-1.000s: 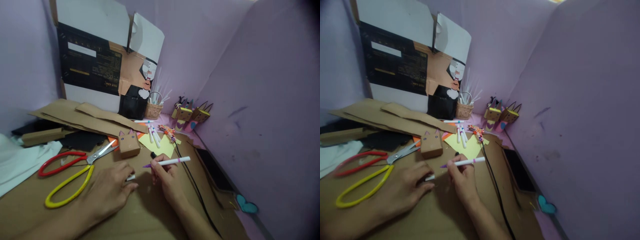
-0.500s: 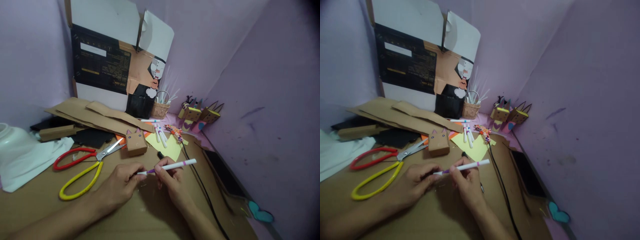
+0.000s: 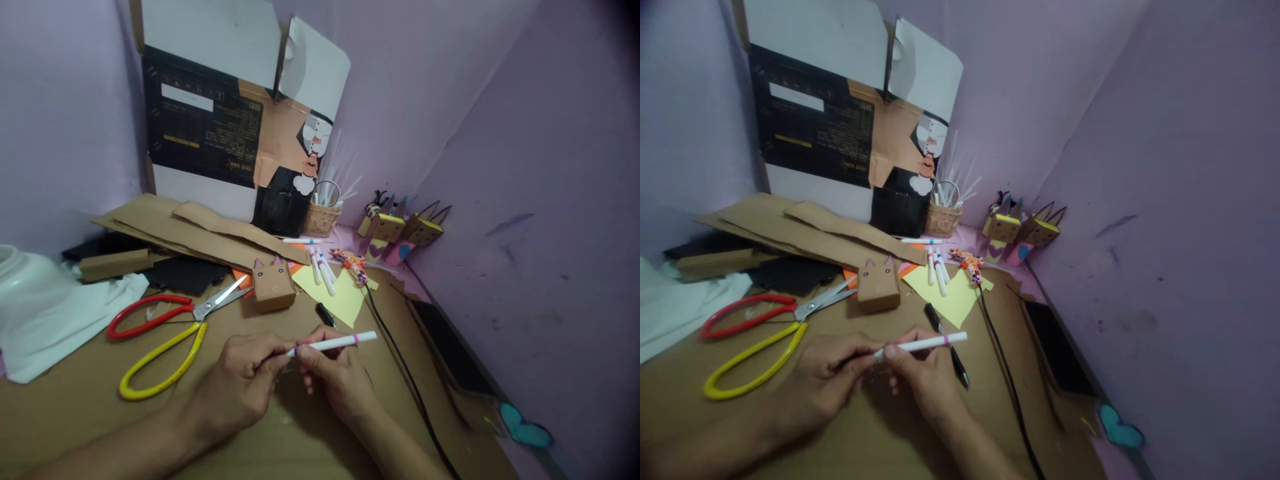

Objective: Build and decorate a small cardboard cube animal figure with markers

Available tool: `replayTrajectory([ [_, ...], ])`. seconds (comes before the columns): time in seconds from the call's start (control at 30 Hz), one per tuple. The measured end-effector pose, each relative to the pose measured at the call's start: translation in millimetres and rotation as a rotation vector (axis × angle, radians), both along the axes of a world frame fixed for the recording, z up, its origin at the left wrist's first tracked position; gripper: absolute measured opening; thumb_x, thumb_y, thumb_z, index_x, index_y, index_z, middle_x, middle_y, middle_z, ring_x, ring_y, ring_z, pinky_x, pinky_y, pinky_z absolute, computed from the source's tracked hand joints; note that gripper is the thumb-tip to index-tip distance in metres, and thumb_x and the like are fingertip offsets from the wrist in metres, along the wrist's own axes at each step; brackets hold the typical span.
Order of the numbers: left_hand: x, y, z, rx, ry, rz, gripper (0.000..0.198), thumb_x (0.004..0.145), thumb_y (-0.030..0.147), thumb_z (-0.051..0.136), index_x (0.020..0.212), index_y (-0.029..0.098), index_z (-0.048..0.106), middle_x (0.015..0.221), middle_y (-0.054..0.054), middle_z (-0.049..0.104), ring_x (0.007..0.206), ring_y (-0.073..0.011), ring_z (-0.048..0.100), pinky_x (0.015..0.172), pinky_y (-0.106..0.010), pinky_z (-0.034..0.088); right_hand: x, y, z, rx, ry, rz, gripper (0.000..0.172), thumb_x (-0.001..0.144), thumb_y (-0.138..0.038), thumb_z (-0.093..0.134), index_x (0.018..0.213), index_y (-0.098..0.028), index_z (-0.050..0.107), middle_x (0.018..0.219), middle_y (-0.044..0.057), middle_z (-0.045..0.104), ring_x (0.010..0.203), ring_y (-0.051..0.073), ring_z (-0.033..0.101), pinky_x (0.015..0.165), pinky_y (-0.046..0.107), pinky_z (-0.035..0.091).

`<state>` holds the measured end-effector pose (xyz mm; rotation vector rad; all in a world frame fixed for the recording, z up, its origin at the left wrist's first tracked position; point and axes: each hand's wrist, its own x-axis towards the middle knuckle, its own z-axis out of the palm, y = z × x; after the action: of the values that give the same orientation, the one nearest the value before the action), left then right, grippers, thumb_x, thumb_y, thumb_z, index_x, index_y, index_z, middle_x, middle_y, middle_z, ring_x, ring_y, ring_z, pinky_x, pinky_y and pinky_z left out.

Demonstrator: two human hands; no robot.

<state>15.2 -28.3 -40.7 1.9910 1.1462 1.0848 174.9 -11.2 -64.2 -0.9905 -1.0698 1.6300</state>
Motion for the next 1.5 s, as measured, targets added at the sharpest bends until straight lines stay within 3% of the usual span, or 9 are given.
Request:
replayTrajectory([
  [0.33,-11,8,10.4,0.204,0.181,0.112,0.011,0.086,0.025,0.053,0.082,0.018,0.062,0.067,0.001,0.063,0.057,-0.0116,0.057,0.054,-0.021,0.042,1,4,9.3,0.088,0.045,-0.004,0.029,0.071,-0.038,0.071,0.064,-0.014,0.056,0.054,-0.003,0.056,0.049,0.008,0.052,0.048,0.018,0.044],
  [0.43,-27,20,17.8,0.369,0.171,0.147,0.025,0.088,0.019,0.05,0.113,0.019,0.055,0.106,-0.008,0.063,0.095,-0.0182,0.061,0.076,-0.026,0.048,8,4,12.2,-0.15,0.158,0.353,0.031,0.066,-0.037,0.069,0.056,-0.016,0.05,0.048,-0.003,0.052,0.041,0.009,0.05,0.04,0.019,0.043],
  [0.53,-38,29,22.1,0.475,0.257,-0.111,0.035,0.089,0.011,0.043,0.121,0.021,0.05,0.129,-0.012,0.051,0.119,-0.022,0.049,0.093,-0.031,0.043,14,2,14.1,-0.365,0.194,0.771,0.037,0.063,-0.04,0.069,0.047,-0.017,0.044,0.038,-0.006,0.04,0.031,0.007,0.04,0.029,0.017,0.037],
  [0.7,-37,26,22.4,0.359,0.286,-0.354,0.015,0.089,0.011,0.041,0.09,0.017,0.054,0.081,-0.004,0.057,0.073,-0.0144,0.055,0.064,-0.024,0.043,18,5,10.6,-0.415,0.334,1.006,0.054,0.073,-0.063,0.058,0.048,-0.019,0.041,0.039,-0.008,0.034,0.027,0.005,0.033,0.024,0.015,0.034],
  [0.9,-43,28,18.6,0.493,0.401,-0.249,0.016,0.085,0.011,0.035,0.076,0.019,0.047,0.067,-0.001,0.05,0.059,-0.0141,0.045,0.054,-0.027,0.032,20,-1,13.0,-0.289,0.215,0.877,0.053,0.077,-0.058,0.06,0.049,-0.017,0.042,0.038,-0.009,0.034,0.029,0.002,0.029,0.027,0.012,0.026],
  [1.03,-73,47,28.2,0.429,0.276,0.11,0.027,0.09,0.017,0.033,0.066,0.02,0.044,0.054,0.004,0.042,0.049,-0.0109,0.04,0.049,-0.024,0.029,31,-4,16.7,-0.158,0.092,0.776,0.052,0.076,-0.051,0.066,0.046,-0.015,0.043,0.039,-0.006,0.038,0.033,0.002,0.036,0.033,0.013,0.028],
  [1.27,-48,36,15.4,0.232,0.609,-0.186,0.028,0.088,0.021,0.04,0.064,0.017,0.052,0.062,0.0,0.057,0.057,-0.0125,0.052,0.054,-0.024,0.035,28,5,11.4,-0.173,0.063,0.66,0.055,0.071,-0.062,0.063,0.046,-0.016,0.045,0.038,-0.006,0.038,0.031,0.004,0.034,0.027,0.015,0.023],
  [1.4,-32,24,-2.7,0.208,0.702,-0.191,0.017,0.085,0.019,0.045,0.074,0.018,0.058,0.076,-0.003,0.061,0.068,-0.0153,0.057,0.058,-0.025,0.037,28,6,10.2,-0.116,-0.057,0.613,0.055,0.072,-0.064,0.06,0.049,-0.015,0.049,0.041,-0.004,0.044,0.03,0.004,0.035,0.027,0.016,0.021],
  [1.5,-35,24,-1.1,0.368,0.51,-0.063,0.021,0.085,0.019,0.047,0.065,0.018,0.055,0.066,-0.001,0.056,0.058,-0.0125,0.051,0.053,-0.025,0.033,28,5,12.7,-0.061,-0.129,0.614,0.055,0.076,-0.063,0.056,0.056,-0.012,0.057,0.044,-0.003,0.048,0.031,0.003,0.033,0.029,0.016,0.019],
])
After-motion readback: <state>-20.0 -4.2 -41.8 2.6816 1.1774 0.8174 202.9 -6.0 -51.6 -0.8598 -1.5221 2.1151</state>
